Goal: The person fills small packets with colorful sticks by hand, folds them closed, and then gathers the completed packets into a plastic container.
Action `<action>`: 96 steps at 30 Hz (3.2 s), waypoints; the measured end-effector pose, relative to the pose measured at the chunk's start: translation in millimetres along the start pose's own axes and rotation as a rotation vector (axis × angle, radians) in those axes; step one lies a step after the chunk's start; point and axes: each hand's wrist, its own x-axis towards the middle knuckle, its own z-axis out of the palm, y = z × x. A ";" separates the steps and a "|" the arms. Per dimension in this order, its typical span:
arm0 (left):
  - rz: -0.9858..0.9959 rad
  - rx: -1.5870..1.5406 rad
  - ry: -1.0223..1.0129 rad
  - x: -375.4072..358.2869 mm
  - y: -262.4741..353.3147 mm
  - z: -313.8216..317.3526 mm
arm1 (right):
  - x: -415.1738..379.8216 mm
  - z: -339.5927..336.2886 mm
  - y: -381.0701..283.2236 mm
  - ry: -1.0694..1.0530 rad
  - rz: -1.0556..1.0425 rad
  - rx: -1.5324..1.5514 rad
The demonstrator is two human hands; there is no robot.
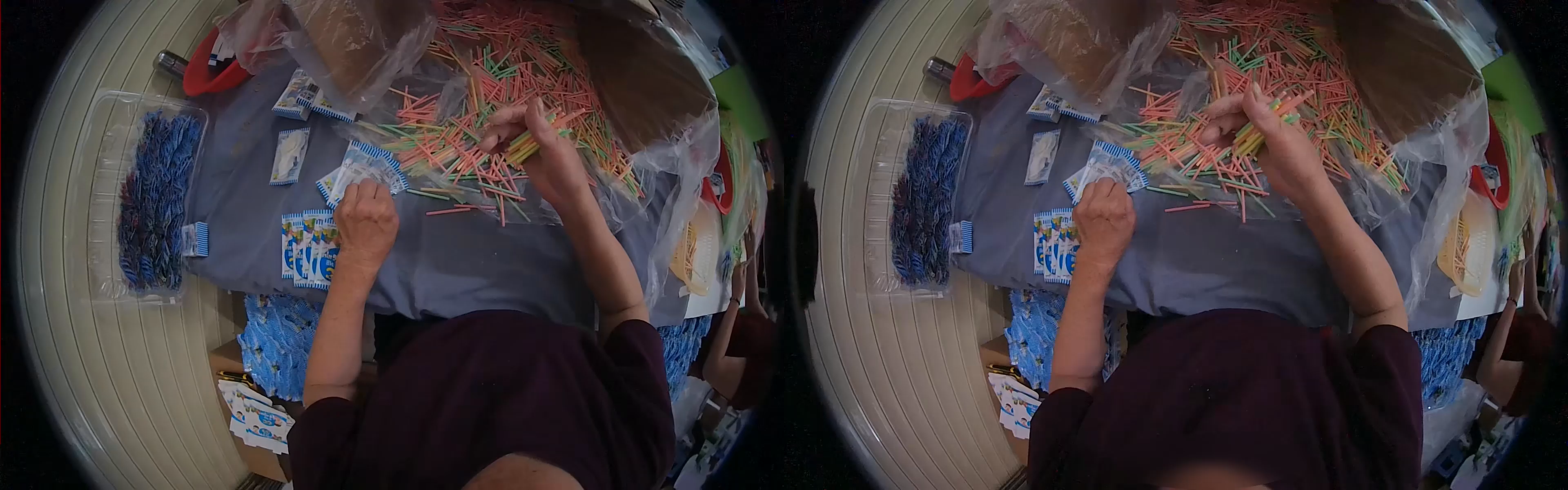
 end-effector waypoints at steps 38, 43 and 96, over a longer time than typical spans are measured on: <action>-0.383 -1.364 0.123 76.1 79.1 10.6 | 15.6 8.7 -27.4 -0.036 -0.042 -0.414; -0.398 -1.461 0.065 89.1 84.4 21.3 | 14.6 6.1 -33.4 -0.074 0.029 -0.622; -0.420 -1.590 0.107 62.1 66.1 21.4 | 7.5 23.5 -10.1 0.021 -0.503 -0.755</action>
